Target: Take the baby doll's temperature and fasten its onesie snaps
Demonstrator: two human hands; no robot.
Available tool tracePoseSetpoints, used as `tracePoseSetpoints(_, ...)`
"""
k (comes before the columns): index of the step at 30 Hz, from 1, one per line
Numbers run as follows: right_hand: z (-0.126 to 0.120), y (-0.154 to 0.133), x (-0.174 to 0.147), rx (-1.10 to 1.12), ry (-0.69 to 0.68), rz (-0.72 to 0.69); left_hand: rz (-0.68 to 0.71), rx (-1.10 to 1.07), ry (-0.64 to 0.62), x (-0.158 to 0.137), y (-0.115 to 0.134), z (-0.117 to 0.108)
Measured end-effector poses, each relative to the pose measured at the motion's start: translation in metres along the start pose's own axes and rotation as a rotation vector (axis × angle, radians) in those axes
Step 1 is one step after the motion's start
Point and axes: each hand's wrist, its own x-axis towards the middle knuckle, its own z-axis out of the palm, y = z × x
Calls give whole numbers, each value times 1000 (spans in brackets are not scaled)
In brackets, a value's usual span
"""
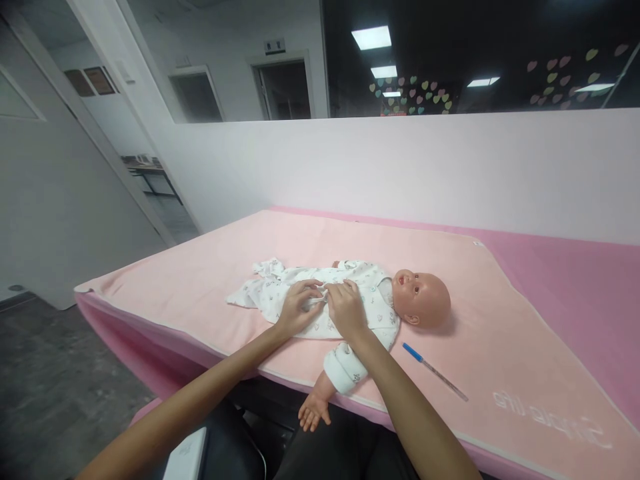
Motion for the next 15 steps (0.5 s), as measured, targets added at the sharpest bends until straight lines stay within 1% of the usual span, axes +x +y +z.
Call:
tracePoseSetpoints(6, -1, -1, 1, 56, 95, 13, -17, 5, -12, -1, -1, 0)
tracePoseSetpoints(11, -2, -1, 0, 78, 82, 24, -11, 24, 2, -3, 0, 1)
tracePoseSetpoints(15, -2, -1, -1, 87, 69, 55, 16, 3, -14, -4, 0, 1)
